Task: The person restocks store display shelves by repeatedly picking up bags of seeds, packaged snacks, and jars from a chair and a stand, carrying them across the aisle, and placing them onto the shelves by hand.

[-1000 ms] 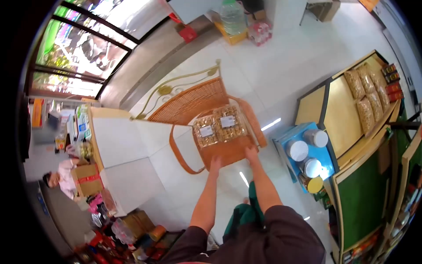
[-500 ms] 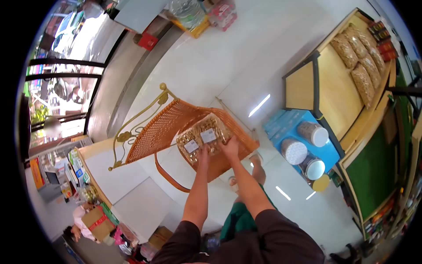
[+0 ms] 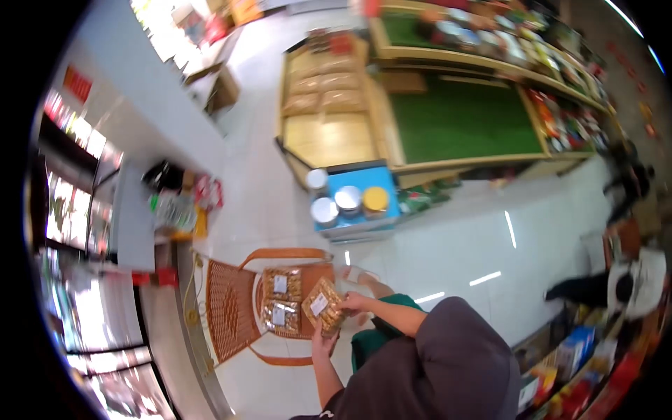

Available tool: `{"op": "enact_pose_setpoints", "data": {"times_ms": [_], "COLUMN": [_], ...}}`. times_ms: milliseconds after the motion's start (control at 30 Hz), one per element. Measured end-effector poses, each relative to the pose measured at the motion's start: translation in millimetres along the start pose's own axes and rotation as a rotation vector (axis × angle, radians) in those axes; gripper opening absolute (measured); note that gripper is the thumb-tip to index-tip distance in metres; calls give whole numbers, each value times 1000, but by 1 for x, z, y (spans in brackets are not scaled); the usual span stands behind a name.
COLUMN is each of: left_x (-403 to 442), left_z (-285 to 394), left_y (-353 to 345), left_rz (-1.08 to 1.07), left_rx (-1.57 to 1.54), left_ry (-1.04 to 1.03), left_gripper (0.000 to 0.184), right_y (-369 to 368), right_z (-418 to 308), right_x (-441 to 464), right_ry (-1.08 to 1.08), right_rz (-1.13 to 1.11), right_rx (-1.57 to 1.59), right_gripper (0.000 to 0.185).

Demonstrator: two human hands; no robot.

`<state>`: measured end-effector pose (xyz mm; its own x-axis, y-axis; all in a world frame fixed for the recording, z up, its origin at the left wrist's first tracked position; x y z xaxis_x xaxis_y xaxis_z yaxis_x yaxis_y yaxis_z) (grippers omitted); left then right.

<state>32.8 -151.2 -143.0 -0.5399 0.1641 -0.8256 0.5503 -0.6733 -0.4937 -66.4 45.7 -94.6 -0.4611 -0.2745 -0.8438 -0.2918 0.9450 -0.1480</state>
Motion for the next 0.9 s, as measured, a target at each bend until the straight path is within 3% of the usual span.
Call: {"op": "enact_pose_setpoints", "data": {"times_ms": [133,200,333,500,667,733,900], "left_x": [-37,-56,-62,-62,-78,-83,-91], "left_z": [-27,-44,-72,-127,-232,-280,-396], "left_y": [-43,-73,-119,-203,-300,-336,-402], "left_rz": [-29,-146,-257,-400,-393,-573,-590], "left_rx": [189,226,426,728,889,970,1090], "left_ry": [118,229,269,281,401,438,488], "left_gripper": [58,55,47,52,51,53,58], "right_y": [28,41,79,130,203,234,292], "right_z": [48,65,99,149,218,251,315], "right_x": [-76,-117,-176,-236,-303,-327,-399], "right_ry": [45,96,294,467,524,564,625], "right_rz": [63,109,204,375,584,666,784], "right_rx": [242,328,547,838,956,1068,1241], "right_gripper": [89,87,80,79,79,78,71]}}
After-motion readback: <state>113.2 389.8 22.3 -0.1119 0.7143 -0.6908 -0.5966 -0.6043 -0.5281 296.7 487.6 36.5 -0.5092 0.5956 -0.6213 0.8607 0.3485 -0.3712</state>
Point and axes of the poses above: each hand's wrist, its own x-axis towards the middle knuckle, its own y-axis out of the back of the hand, z = x × y, the point moved 4 cm from there along x, towards the middle knuckle, and after that the axes turned 2 degrees about y, right-handed, at the moved point
